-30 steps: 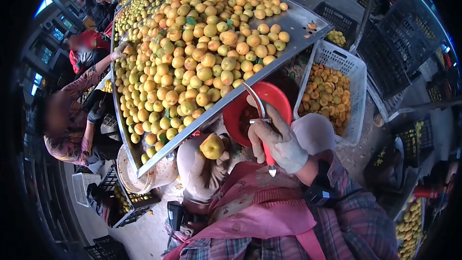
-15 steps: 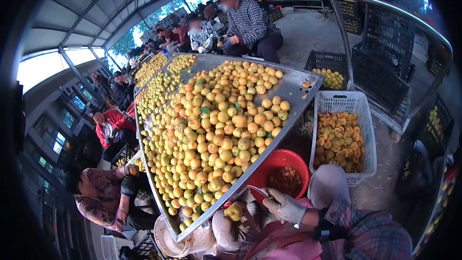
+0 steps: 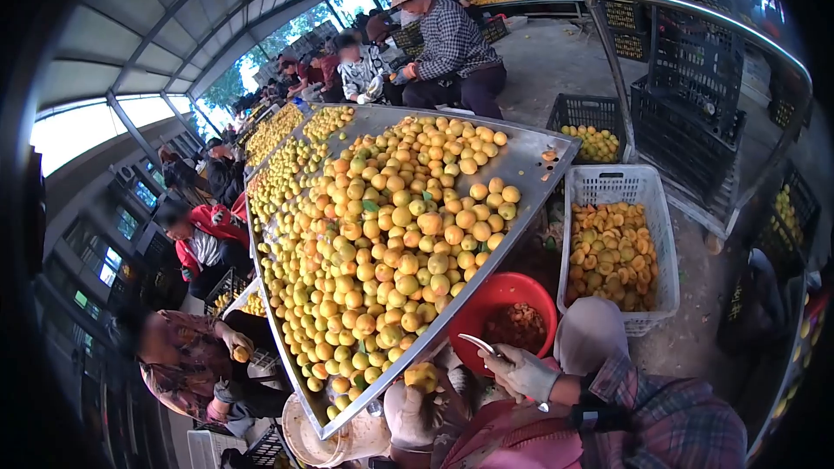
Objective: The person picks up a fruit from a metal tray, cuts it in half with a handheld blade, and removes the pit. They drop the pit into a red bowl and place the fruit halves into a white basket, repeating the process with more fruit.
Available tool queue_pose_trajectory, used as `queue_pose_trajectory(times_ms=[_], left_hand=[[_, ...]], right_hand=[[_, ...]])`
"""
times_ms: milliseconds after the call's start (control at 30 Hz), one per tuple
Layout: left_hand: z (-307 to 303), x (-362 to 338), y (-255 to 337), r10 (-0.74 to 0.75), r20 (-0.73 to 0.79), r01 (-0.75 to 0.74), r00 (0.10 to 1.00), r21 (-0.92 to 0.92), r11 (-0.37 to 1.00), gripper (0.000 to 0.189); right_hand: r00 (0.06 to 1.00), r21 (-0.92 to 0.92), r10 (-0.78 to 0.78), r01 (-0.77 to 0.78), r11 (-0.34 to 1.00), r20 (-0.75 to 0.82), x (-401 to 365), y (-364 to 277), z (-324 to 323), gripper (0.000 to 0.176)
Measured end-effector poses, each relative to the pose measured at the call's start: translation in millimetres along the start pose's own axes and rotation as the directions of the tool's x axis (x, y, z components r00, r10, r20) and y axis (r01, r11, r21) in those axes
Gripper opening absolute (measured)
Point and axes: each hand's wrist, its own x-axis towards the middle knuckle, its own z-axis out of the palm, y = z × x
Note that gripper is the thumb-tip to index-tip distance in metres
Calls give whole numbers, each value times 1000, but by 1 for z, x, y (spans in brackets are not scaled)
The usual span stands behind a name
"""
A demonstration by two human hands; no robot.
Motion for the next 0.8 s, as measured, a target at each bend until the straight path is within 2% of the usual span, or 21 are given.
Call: queue_pose_trajectory(times_ms=[33,67,100,133,167,200,233,300,367,433,500,567,633,700,800], left_hand=[[2,-2,0,41,19,-42,999,78,996,64],[1,-3,-4,-19,-42,19,999,-13,1000,64],[0,-3,-5,-13,-37,14,999,26,1000,65],[-3,-4,-6,-20,-39,22,999,65,998,67],[-9,-4,-12,-49,-33,51,998,49,997,70],[-13,-5,-17,-75,-25,76,997,32,997,73],[-8,-6,-14,-78,-26,80,997,68,994,76],[-15,-1,-16,-58,5,57,998,171,984,84],[-17,-5,-21,-71,-65,84,995,222,971,92],[-21,-8,-26,-75,-101,96,992,222,970,94],[-27,-6,-34,28,-27,-20,999,245,969,88],[-25,-6,-33,16,-27,-9,1000,239,971,89],[-24,-6,-32,3,-22,2,1000,233,973,91],[-24,-6,-33,-74,11,71,997,166,984,91],[-23,-8,-40,-87,-42,92,995,135,987,90]], right_hand=[[999,-20,-36,36,999,16,1,3,-1,35],[998,-36,-61,62,997,33,-1,9,-2,34],[989,100,-60,47,994,136,0,3,-7,35],[985,-184,-171,172,968,22,5,11,-1,37],[925,-316,-379,372,873,43,4,6,5,40],[869,-475,-480,474,741,117,4,4,4,43],[848,-471,-507,514,717,153,2,4,8,44],[898,-597,-386,430,677,210,-15,-15,17,49],[917,-631,-315,397,667,244,-17,-15,19,51],[872,-633,-393,483,605,291,-14,-7,19,53],[877,-672,-353,477,567,325,-16,-14,21,54],[883,-708,-312,468,528,351,-15,-13,23,54],[766,-666,-491,623,410,415,-9,-2,24,54],[778,-682,-476,608,406,410,-10,0,25,55],[773,-682,-492,610,404,400,-8,1,26,57]])
